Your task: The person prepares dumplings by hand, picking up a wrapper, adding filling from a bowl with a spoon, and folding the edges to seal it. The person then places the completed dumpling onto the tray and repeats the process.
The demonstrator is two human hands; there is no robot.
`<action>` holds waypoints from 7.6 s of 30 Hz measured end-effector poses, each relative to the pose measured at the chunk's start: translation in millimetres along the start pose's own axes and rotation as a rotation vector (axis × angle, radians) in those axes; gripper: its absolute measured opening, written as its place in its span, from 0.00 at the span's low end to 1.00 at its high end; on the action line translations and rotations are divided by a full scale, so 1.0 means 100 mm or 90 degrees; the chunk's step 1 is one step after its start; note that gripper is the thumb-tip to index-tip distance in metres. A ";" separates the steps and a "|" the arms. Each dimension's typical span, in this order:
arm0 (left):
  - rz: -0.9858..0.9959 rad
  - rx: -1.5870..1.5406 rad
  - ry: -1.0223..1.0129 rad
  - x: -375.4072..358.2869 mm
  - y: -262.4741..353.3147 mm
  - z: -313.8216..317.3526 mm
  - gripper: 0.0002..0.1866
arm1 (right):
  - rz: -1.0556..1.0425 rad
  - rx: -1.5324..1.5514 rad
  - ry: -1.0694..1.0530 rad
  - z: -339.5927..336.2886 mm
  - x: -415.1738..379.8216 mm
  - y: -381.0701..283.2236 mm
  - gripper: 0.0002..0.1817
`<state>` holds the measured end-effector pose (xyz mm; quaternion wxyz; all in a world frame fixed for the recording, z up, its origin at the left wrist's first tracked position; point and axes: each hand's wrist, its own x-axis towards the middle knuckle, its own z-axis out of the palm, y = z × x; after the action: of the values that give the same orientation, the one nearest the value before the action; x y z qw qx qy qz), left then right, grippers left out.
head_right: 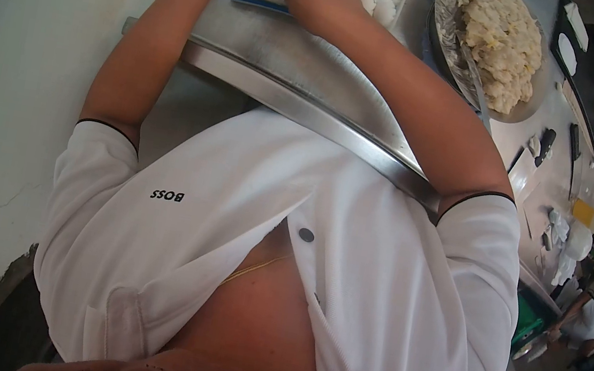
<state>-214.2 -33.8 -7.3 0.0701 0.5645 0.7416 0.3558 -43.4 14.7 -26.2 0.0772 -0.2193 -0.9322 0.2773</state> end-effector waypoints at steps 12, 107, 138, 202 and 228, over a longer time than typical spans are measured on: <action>-0.344 -0.960 0.041 0.17 -0.19 -0.02 0.08 | -0.001 -0.017 -0.040 0.00 -0.01 0.06 0.18; -0.452 -0.602 -0.416 -0.29 1.67 1.28 0.18 | 0.273 -0.193 0.147 -1.39 -2.29 1.48 0.10; -0.598 -0.856 -0.174 -0.23 1.84 1.54 0.18 | 0.322 0.304 0.094 -1.16 -2.93 1.09 0.16; -0.401 -0.923 -0.158 -0.01 1.46 1.38 0.14 | 0.359 0.129 0.275 -1.53 -3.05 1.06 0.17; -0.388 -1.204 -0.345 -0.09 1.72 1.23 0.23 | 0.015 -0.083 0.392 -0.99 -1.76 0.86 0.10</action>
<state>-13.6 32.3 3.9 0.7378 0.1279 0.2292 0.6220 170.9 47.6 5.2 0.3382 -0.3084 -0.8783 0.1383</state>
